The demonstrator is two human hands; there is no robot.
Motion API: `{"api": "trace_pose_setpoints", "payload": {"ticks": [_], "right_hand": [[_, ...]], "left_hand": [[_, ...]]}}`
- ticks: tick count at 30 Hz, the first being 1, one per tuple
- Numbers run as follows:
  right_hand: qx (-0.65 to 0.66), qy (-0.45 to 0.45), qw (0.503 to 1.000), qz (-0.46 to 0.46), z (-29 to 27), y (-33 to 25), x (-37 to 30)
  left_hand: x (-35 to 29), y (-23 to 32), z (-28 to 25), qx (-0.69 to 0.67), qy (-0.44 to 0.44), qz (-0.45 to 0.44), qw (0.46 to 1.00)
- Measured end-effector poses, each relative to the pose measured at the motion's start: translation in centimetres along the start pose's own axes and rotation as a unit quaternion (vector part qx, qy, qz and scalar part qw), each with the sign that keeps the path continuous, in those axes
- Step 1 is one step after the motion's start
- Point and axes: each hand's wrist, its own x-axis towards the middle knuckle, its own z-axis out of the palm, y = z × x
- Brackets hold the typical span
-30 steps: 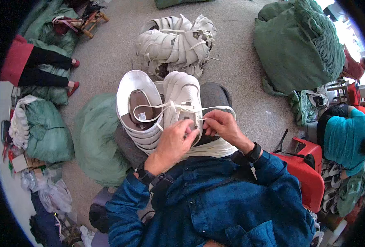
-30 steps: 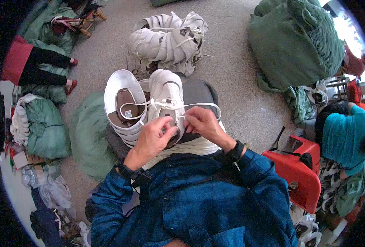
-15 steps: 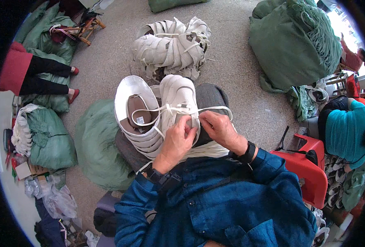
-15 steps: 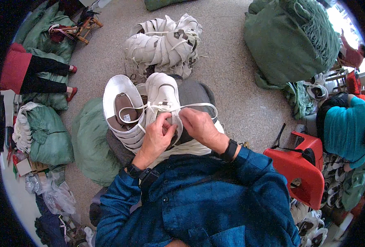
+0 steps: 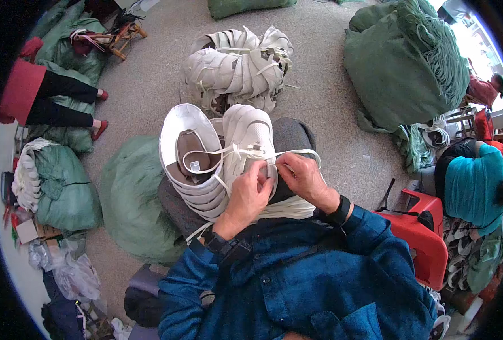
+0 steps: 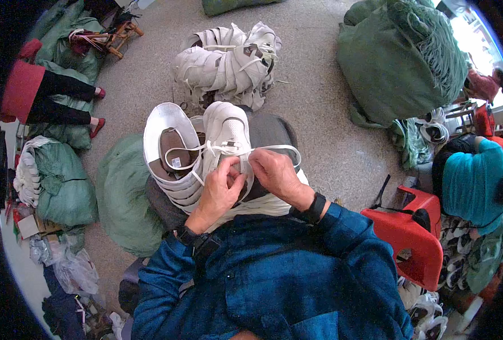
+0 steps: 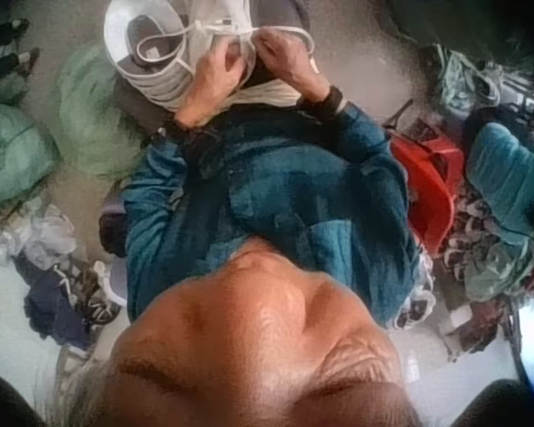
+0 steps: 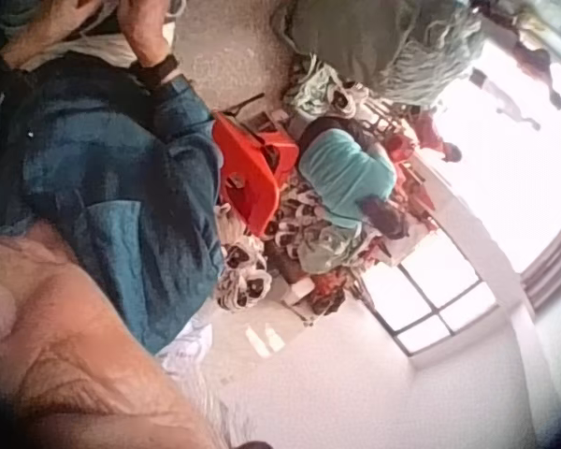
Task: The recorder is lacing a white sneaker in a workshop environment.
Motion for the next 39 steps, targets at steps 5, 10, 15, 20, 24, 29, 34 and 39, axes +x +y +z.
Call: {"api": "trace_pose_setpoints", "payload": {"ticks": [5,10,15,20,24,29,34,39], "right_hand": [[-0.015,-0.044,0.999,-0.018,-0.6,0.3,0.7],[-0.097,-0.03,0.992,-0.069,-0.4,0.9,0.7],[-0.1,-0.048,0.986,-0.123,1.3,1.8,1.2],[-0.014,-0.005,0.994,-0.108,-0.5,0.0,1.0],[0.037,0.009,0.999,-0.009,0.1,0.0,1.4],[0.032,-0.001,0.999,0.003,0.2,-1.1,-0.1],[0.044,-0.007,0.999,0.012,1.6,-0.8,-0.2],[0.015,0.01,1.0,0.0,2.4,0.3,-0.1]], "left_hand": [[0.0,0.0,-0.2,-0.008,0.007,0.008,1.0],[0.5,0.0,0.6,-0.006,0.009,0.061,0.998],[-0.2,-1.4,0.0,0.006,0.041,0.063,0.997],[0.0,-1.7,-0.1,-0.021,0.001,0.065,0.998],[0.3,-2.5,0.1,-0.013,0.002,0.078,0.997],[0.4,-0.9,-0.6,-0.065,-0.029,0.009,0.997],[0.3,-1.9,0.1,-0.047,-0.022,-0.01,0.999],[1.6,-2.5,0.8,0.115,0.049,0.09,0.988]]}}
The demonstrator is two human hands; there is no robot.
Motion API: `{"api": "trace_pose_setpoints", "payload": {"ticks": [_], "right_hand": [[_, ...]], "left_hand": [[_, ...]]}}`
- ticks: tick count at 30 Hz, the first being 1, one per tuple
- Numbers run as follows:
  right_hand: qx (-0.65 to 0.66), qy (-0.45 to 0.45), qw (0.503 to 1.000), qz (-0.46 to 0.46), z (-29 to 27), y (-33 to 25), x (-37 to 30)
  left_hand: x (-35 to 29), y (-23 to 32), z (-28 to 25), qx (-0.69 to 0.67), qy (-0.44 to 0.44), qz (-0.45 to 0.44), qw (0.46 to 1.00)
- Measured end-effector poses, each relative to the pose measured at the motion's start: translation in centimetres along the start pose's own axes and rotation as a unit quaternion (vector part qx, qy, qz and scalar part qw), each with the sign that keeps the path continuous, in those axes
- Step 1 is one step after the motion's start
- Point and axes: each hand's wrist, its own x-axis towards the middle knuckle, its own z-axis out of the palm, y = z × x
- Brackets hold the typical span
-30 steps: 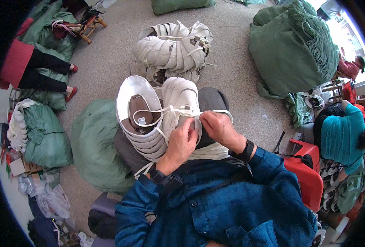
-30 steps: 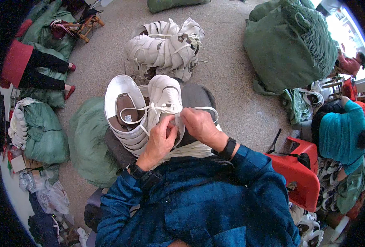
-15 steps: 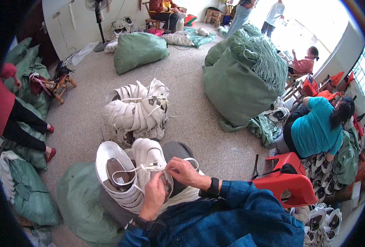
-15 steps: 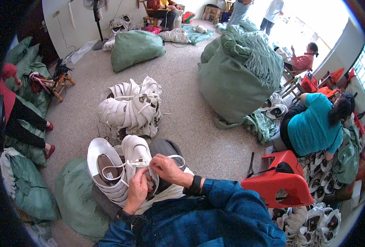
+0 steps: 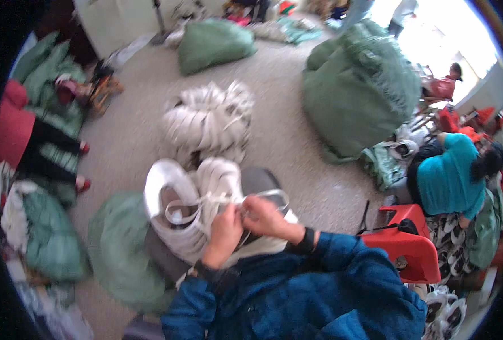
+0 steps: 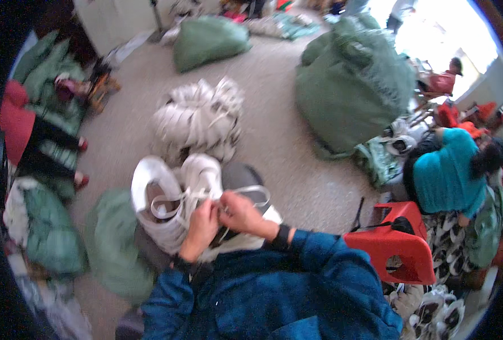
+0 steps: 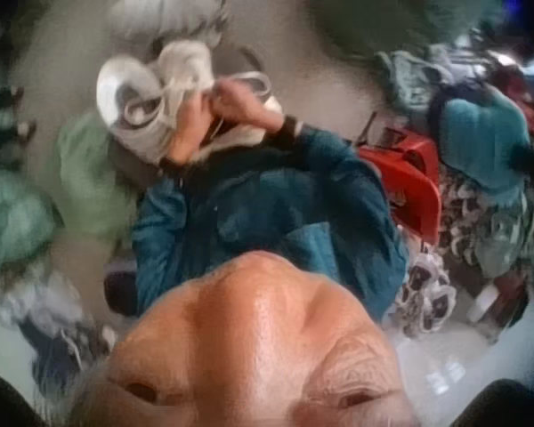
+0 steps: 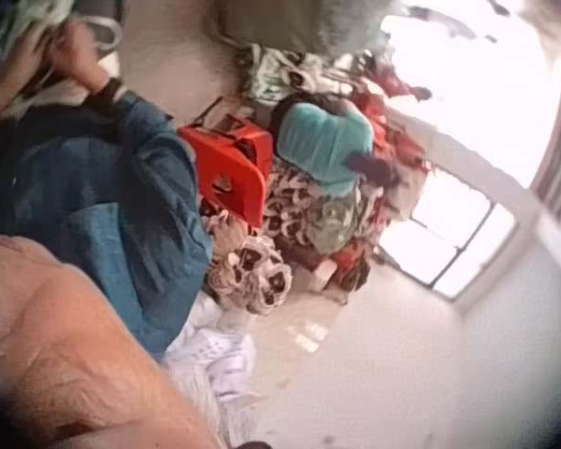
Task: The recorder is lacing a white sneaker in a workshop environment.
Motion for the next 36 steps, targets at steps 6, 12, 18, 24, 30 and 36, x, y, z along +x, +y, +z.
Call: {"api": "trace_pose_setpoints", "payload": {"ticks": [6,12,18,24,30,36], "right_hand": [[0.036,-0.046,0.996,0.069,-2.4,-0.7,0.9],[-0.054,-0.009,0.997,-0.044,-1.8,-1.4,1.0],[-0.149,0.044,0.982,-0.109,-1.8,1.1,2.7],[-0.044,0.018,0.994,-0.101,-2.2,-0.7,2.2],[0.063,-0.083,0.994,0.025,-3.4,-2.7,0.6],[0.423,-0.196,0.805,0.367,-4.1,-4.5,2.0]], "left_hand": [[-1.6,0.4,-13.1,-0.495,-0.223,-0.158,0.825],[-5.7,-3.0,-20.6,-0.377,-0.142,-0.205,0.892],[-3.2,-1.5,-15.5,-0.113,-0.072,-0.123,0.983],[0.0,1.0,-8.7,0.087,0.052,0.132,0.986],[2.3,0.4,-5.2,0.177,0.026,0.225,0.958],[2.5,-0.7,-3.7,0.147,0.067,0.24,0.957]]}}
